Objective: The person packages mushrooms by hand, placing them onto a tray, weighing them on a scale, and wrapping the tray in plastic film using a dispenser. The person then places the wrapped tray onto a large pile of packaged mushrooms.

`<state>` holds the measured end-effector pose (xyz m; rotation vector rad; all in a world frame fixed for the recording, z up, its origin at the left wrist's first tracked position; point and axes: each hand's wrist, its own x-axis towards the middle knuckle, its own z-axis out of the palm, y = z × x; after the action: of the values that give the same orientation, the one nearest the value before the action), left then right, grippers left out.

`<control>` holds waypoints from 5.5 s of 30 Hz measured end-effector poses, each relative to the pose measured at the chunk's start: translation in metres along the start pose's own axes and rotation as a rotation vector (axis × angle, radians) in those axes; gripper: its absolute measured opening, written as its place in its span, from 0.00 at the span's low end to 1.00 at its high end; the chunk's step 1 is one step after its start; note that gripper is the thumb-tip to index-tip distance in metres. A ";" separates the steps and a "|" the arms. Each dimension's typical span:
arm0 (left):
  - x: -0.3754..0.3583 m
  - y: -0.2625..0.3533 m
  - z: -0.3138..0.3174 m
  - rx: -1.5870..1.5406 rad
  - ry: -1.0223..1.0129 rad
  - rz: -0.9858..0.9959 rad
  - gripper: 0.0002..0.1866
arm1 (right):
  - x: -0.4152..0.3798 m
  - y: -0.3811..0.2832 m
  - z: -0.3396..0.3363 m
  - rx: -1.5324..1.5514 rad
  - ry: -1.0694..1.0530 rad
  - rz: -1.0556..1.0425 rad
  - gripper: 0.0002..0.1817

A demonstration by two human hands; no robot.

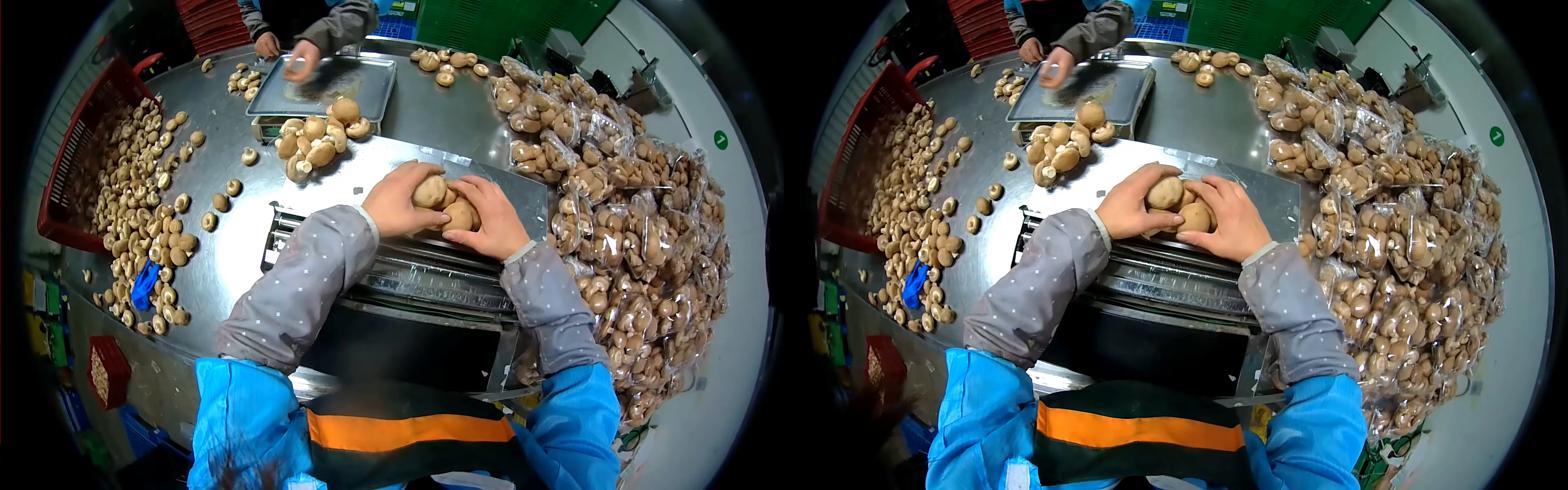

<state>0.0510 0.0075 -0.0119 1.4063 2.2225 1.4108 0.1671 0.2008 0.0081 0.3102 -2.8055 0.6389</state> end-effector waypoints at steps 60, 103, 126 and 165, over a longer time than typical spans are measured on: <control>0.032 -0.070 0.005 0.331 0.144 0.018 0.08 | 0.006 0.098 -0.008 0.126 0.012 0.302 0.13; -0.267 0.043 0.038 -0.700 0.602 -0.884 0.15 | -0.235 -0.135 0.061 1.531 0.482 1.162 0.19; -0.218 0.142 0.044 -1.086 -0.323 -0.279 0.10 | -0.191 -0.199 0.022 2.499 -0.870 0.789 0.11; -0.196 0.091 0.097 -1.161 -0.239 -1.060 0.10 | -0.390 0.102 -0.366 -0.597 0.996 1.633 0.42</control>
<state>0.2696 -0.0724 -0.0582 -0.0336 1.1330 1.4565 0.5797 0.5136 0.1764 -1.8847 -1.5433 0.0156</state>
